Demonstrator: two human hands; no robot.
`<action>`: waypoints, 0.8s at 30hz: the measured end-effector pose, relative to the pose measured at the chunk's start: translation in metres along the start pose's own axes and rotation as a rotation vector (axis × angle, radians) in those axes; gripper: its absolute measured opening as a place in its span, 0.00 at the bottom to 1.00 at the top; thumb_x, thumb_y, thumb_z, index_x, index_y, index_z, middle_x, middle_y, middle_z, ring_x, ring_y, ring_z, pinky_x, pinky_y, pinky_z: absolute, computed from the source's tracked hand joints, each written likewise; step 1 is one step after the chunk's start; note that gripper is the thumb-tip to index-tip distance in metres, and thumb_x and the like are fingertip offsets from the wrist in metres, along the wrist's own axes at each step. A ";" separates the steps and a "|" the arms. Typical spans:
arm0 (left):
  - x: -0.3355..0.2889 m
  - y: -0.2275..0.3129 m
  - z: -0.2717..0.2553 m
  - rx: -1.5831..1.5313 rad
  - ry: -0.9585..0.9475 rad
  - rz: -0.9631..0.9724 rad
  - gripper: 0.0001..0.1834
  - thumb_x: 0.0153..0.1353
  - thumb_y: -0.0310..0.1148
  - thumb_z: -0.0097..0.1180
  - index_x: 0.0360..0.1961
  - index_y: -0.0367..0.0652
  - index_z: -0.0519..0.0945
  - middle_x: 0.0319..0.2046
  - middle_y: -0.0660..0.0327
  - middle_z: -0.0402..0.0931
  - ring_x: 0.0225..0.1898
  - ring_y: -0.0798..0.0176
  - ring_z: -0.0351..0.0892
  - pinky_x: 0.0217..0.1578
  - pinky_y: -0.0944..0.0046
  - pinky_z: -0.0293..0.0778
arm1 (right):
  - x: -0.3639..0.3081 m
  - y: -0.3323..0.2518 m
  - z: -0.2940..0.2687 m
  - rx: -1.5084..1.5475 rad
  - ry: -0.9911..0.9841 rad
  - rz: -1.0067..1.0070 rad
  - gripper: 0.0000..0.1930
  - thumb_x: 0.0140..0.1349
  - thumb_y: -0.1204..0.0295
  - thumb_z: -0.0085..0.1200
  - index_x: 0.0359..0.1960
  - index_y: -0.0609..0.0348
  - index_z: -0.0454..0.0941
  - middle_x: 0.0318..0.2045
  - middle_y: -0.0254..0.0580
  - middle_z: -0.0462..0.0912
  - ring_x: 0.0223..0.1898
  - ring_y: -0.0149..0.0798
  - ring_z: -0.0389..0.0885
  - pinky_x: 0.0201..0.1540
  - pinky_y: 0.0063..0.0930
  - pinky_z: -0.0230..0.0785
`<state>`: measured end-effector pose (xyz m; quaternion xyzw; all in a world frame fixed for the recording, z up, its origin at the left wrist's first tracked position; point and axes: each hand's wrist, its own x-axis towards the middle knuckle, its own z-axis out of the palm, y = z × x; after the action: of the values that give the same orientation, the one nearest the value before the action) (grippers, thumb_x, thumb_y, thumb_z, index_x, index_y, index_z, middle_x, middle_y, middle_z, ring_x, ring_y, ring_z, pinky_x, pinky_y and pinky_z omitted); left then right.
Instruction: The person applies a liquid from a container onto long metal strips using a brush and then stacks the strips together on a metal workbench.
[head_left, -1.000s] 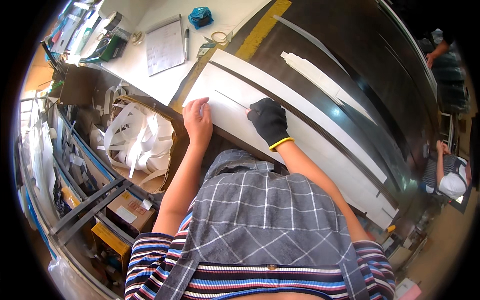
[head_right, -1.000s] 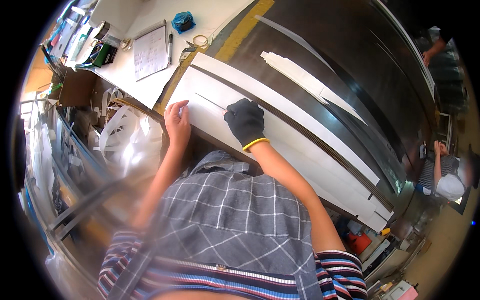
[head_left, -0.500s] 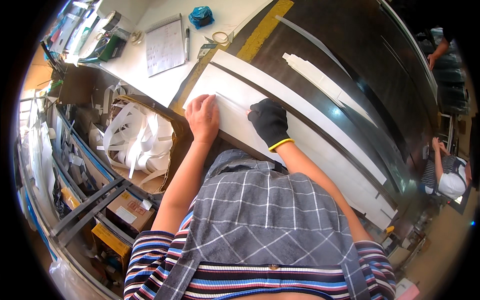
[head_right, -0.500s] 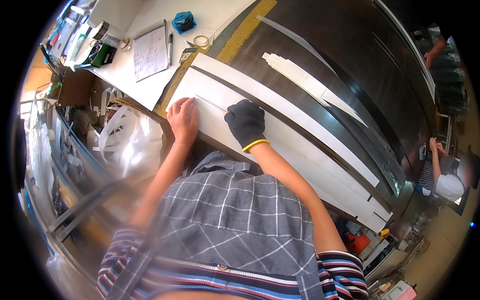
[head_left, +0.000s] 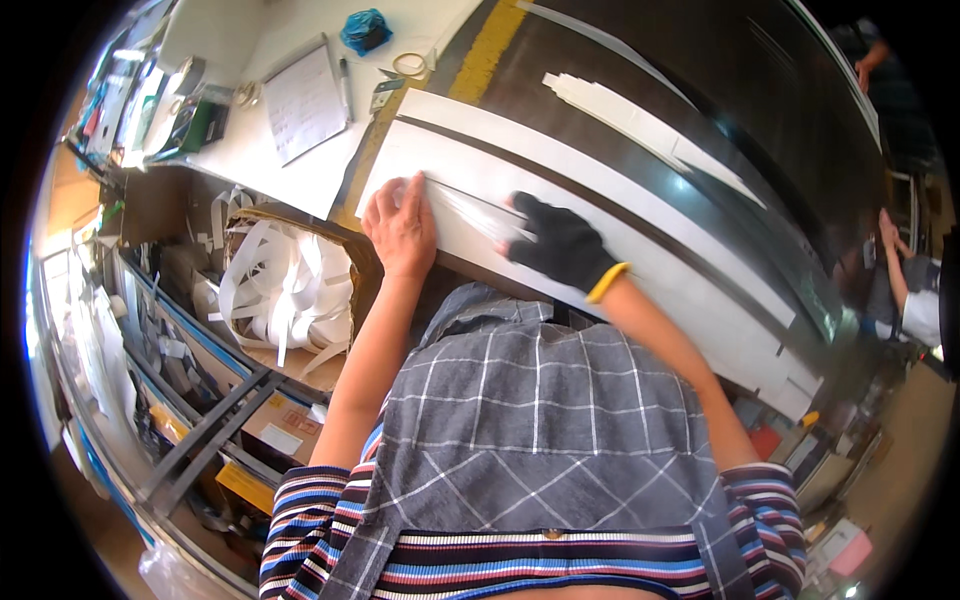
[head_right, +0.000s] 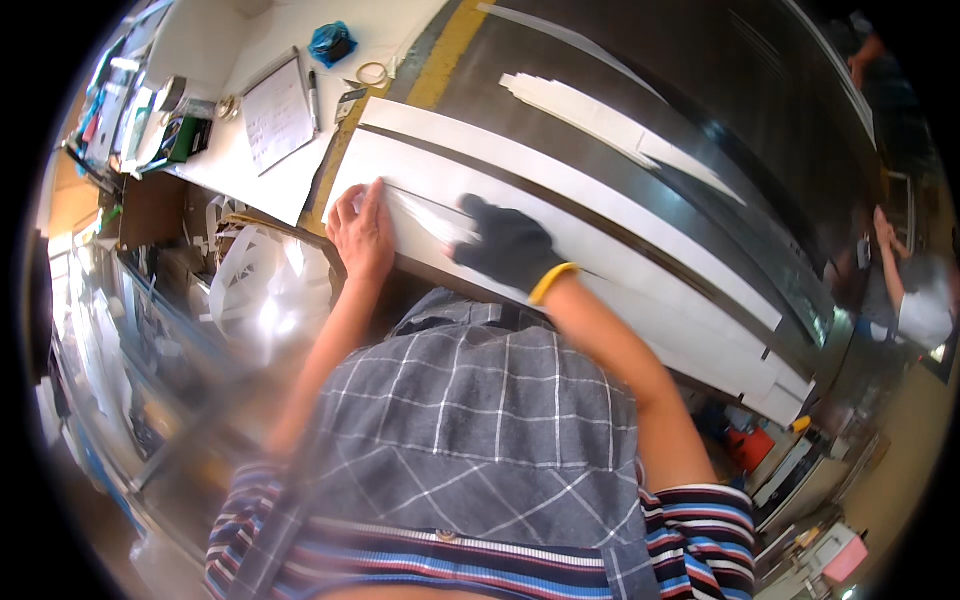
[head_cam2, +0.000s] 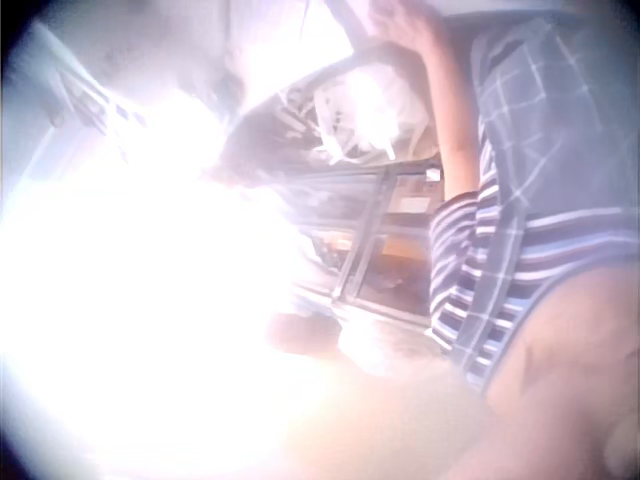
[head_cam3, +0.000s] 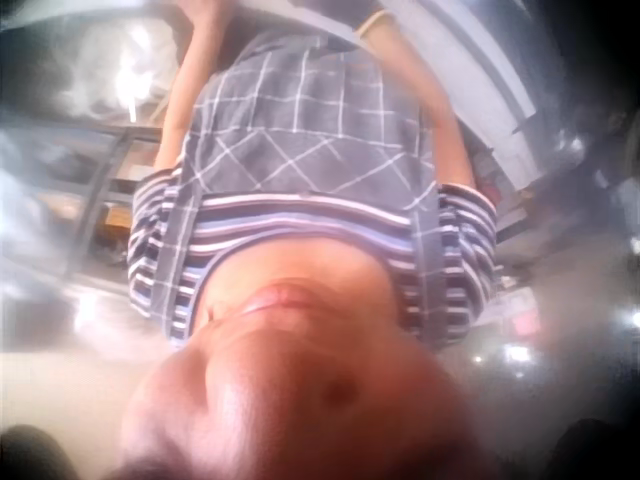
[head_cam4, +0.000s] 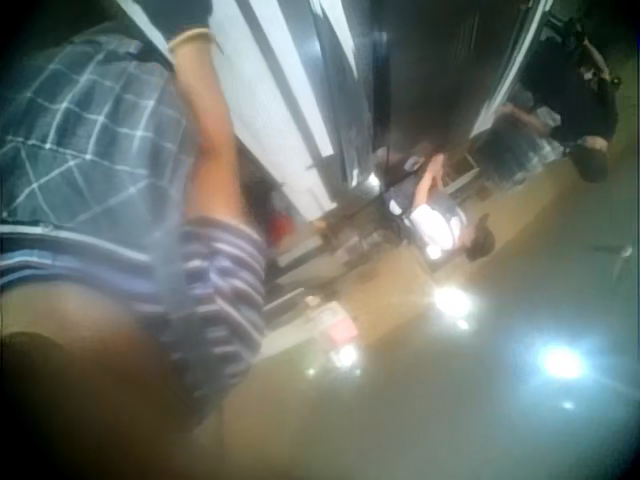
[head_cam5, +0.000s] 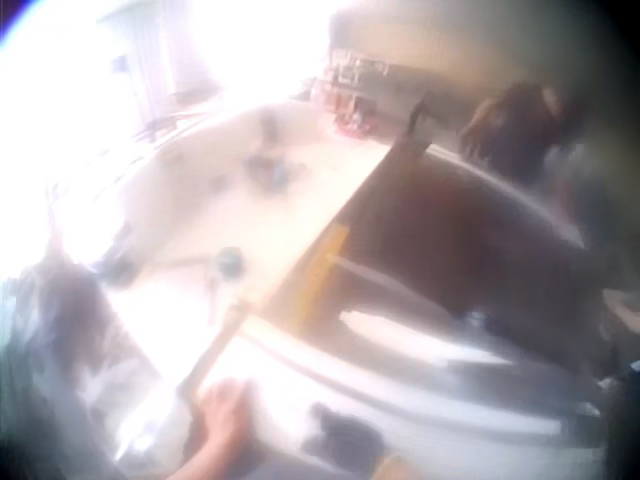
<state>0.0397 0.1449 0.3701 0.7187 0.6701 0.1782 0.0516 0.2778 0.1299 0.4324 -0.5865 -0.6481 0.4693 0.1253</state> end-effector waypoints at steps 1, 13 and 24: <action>0.000 0.004 0.001 0.004 -0.001 -0.004 0.19 0.64 0.36 0.52 0.56 0.61 0.79 0.54 0.59 0.71 0.59 0.50 0.64 0.60 0.52 0.57 | -0.023 0.029 -0.018 0.093 -0.059 -0.027 0.32 0.50 0.48 0.63 0.50 0.60 0.79 0.48 0.57 0.81 0.49 0.52 0.80 0.56 0.40 0.69; -0.009 0.015 0.011 0.038 -0.027 -0.022 0.18 0.66 0.39 0.49 0.56 0.61 0.78 0.56 0.60 0.68 0.61 0.49 0.61 0.62 0.49 0.54 | -0.249 0.212 -0.140 -0.131 -0.239 0.539 0.23 0.55 0.51 0.60 0.23 0.63 0.81 0.19 0.45 0.76 0.19 0.42 0.74 0.27 0.31 0.68; -0.012 0.012 0.014 0.039 -0.009 -0.007 0.19 0.66 0.39 0.48 0.57 0.61 0.78 0.57 0.60 0.68 0.61 0.49 0.60 0.62 0.49 0.53 | -0.263 0.211 -0.126 -0.561 0.053 0.353 0.18 0.50 0.56 0.65 0.16 0.57 0.81 0.21 0.46 0.78 0.27 0.47 0.77 0.32 0.40 0.68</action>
<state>0.0554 0.1347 0.3588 0.7181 0.6757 0.1616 0.0414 0.5772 -0.0696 0.4417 -0.7134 -0.6370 0.2716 -0.1073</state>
